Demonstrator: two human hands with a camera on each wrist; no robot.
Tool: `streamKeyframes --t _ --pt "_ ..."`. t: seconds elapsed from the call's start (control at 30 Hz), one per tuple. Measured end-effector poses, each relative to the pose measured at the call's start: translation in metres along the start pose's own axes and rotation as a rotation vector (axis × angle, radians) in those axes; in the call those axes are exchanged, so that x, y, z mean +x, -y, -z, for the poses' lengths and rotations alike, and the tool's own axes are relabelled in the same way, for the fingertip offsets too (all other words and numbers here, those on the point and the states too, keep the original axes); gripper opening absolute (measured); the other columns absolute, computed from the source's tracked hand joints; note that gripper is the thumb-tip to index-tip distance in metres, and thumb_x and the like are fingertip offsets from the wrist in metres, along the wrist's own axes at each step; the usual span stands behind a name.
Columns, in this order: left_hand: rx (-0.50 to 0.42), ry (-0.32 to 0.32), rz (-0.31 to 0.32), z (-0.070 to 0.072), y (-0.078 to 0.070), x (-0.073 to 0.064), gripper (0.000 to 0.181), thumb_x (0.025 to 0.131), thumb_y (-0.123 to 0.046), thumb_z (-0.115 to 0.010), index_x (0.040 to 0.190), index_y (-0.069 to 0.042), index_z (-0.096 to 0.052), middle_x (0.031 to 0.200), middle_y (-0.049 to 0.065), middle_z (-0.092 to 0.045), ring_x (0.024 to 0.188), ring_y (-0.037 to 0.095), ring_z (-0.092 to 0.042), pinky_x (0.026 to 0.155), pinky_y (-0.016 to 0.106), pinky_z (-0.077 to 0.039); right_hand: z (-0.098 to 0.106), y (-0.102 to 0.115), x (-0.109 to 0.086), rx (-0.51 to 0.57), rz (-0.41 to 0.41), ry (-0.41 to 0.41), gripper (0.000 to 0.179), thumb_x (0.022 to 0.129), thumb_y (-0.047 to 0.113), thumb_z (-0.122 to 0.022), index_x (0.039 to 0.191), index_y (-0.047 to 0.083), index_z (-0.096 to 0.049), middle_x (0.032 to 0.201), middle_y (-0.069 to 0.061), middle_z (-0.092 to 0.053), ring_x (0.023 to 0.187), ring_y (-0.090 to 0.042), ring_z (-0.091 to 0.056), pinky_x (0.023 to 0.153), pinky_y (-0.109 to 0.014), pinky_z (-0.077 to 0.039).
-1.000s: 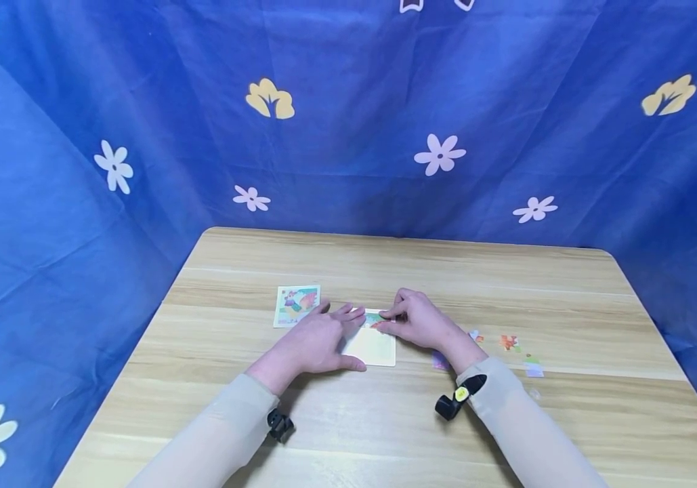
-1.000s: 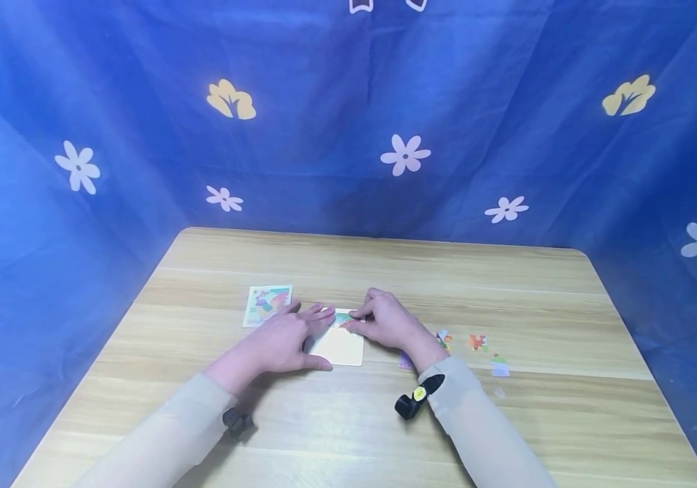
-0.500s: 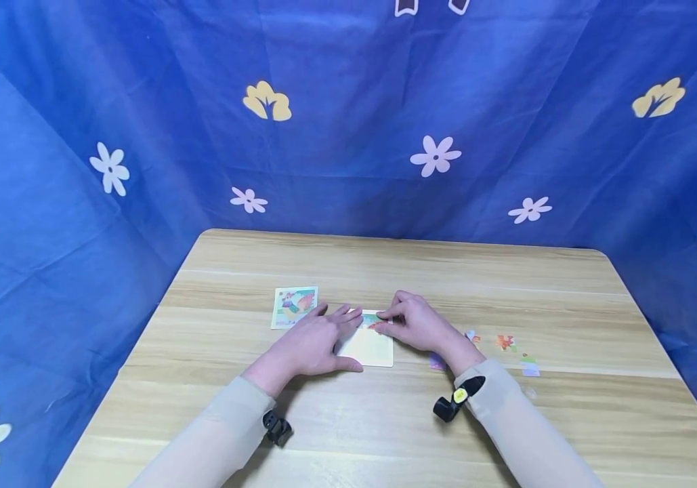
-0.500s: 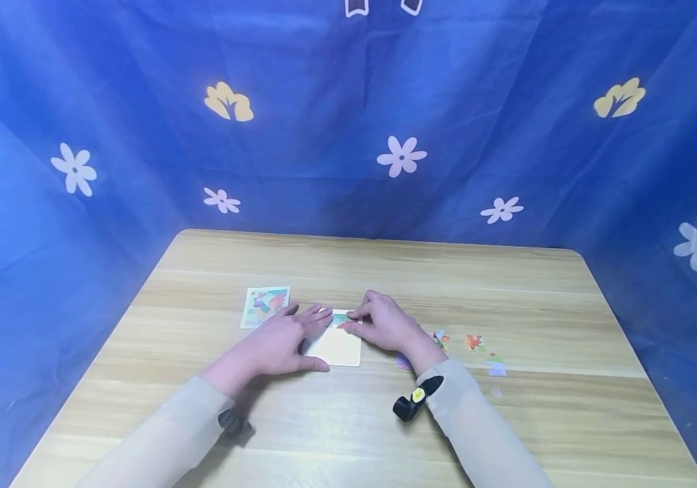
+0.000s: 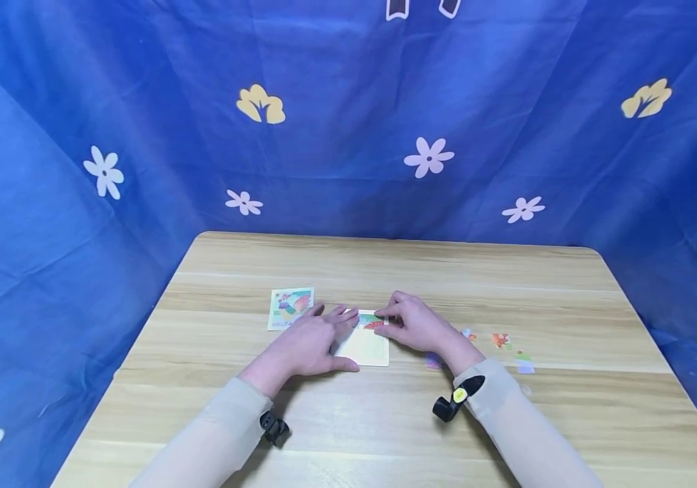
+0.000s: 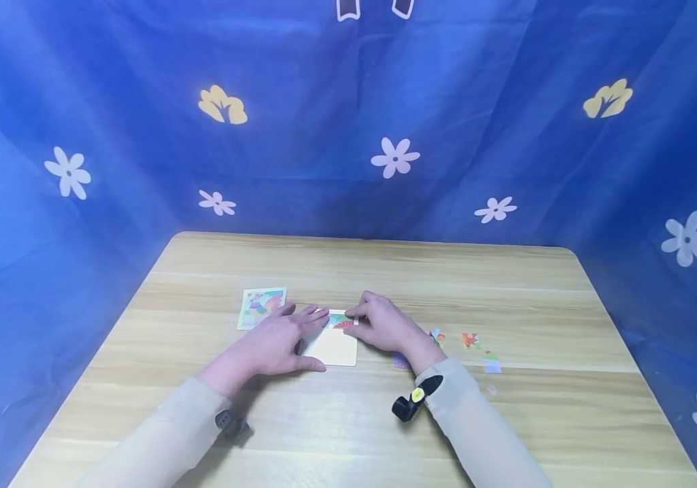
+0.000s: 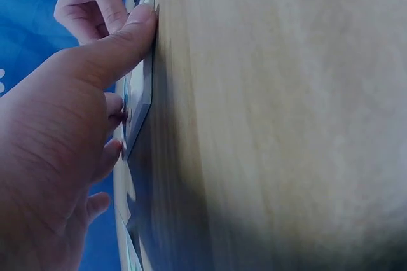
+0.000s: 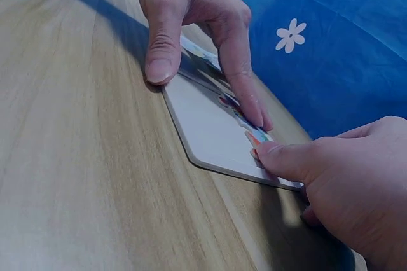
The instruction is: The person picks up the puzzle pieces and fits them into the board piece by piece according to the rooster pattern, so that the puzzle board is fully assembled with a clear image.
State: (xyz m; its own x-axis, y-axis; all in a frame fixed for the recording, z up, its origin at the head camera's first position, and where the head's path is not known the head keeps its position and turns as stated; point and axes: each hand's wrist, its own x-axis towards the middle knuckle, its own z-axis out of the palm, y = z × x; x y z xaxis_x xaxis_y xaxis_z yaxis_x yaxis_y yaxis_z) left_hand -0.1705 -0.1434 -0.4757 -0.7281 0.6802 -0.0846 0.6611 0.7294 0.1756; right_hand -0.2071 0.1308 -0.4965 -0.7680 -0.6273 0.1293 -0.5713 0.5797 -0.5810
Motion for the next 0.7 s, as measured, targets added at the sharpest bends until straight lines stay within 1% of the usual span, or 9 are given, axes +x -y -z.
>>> streamKeyframes --t 0.1,0.27,0.33,0.5,0.57,0.7 --pt "0.011 -0.012 -0.003 0.0 0.002 0.0 0.102 0.089 -0.081 -0.06 0.163 -0.012 -0.043 0.168 0.001 -0.039 0.156 0.026 -0.032 0.126 0.062 -0.02 0.0 0.0 -0.001 -0.009 -0.002 0.006 0.042 0.099 0.034 -0.078 0.132 0.009 -0.076 0.095 0.004 -0.058 0.078 -0.011 -0.05 0.068 -0.029 -0.047" --pt "0.005 -0.037 0.017 0.002 0.007 -0.004 0.102 0.087 -0.083 -0.062 0.162 -0.015 -0.047 0.167 0.003 -0.041 0.155 0.027 -0.033 0.126 0.063 -0.018 0.003 0.001 -0.004 0.0 -0.005 -0.002 0.042 0.098 0.033 -0.079 0.131 0.007 -0.076 0.096 0.003 -0.058 0.078 -0.011 -0.05 0.069 -0.029 -0.047" --pt "-0.004 -0.035 0.03 0.004 0.01 -0.007 0.102 0.086 -0.083 -0.063 0.161 -0.016 -0.047 0.167 0.003 -0.041 0.156 0.027 -0.032 0.127 0.063 -0.015 0.004 0.001 -0.006 0.008 -0.001 -0.005 0.042 0.098 0.033 -0.079 0.13 0.006 -0.076 0.096 0.001 -0.059 0.078 -0.011 -0.051 0.069 -0.03 -0.048" --pt "0.004 -0.016 0.041 0.004 0.015 -0.014 0.102 0.087 -0.081 -0.065 0.16 -0.012 -0.049 0.166 0.003 -0.042 0.156 0.028 -0.032 0.128 0.062 -0.011 0.008 0.001 -0.01 -0.003 -0.002 0.001 0.042 0.098 0.032 -0.079 0.132 0.007 -0.076 0.096 0.001 -0.059 0.078 -0.011 -0.051 0.067 -0.029 -0.048" --pt "0.011 -0.013 0.04 0.004 0.016 -0.015 0.102 0.087 -0.08 -0.065 0.159 -0.01 -0.049 0.165 0.003 -0.043 0.156 0.029 -0.032 0.128 0.062 -0.011 0.009 -0.001 -0.012 -0.015 -0.003 0.01 0.042 0.099 0.032 -0.078 0.133 0.007 -0.075 0.097 0.001 -0.059 0.078 -0.012 -0.052 0.067 -0.029 -0.048" --pt "0.003 -0.014 0.043 0.004 0.016 -0.016 0.102 0.087 -0.079 -0.066 0.159 -0.009 -0.049 0.165 0.003 -0.042 0.155 0.029 -0.033 0.128 0.062 -0.01 0.016 -0.005 -0.02 -0.043 -0.006 0.019 0.043 0.1 0.033 -0.077 0.135 0.008 -0.074 0.099 0.0 -0.06 0.079 -0.013 -0.053 0.068 -0.029 -0.048"
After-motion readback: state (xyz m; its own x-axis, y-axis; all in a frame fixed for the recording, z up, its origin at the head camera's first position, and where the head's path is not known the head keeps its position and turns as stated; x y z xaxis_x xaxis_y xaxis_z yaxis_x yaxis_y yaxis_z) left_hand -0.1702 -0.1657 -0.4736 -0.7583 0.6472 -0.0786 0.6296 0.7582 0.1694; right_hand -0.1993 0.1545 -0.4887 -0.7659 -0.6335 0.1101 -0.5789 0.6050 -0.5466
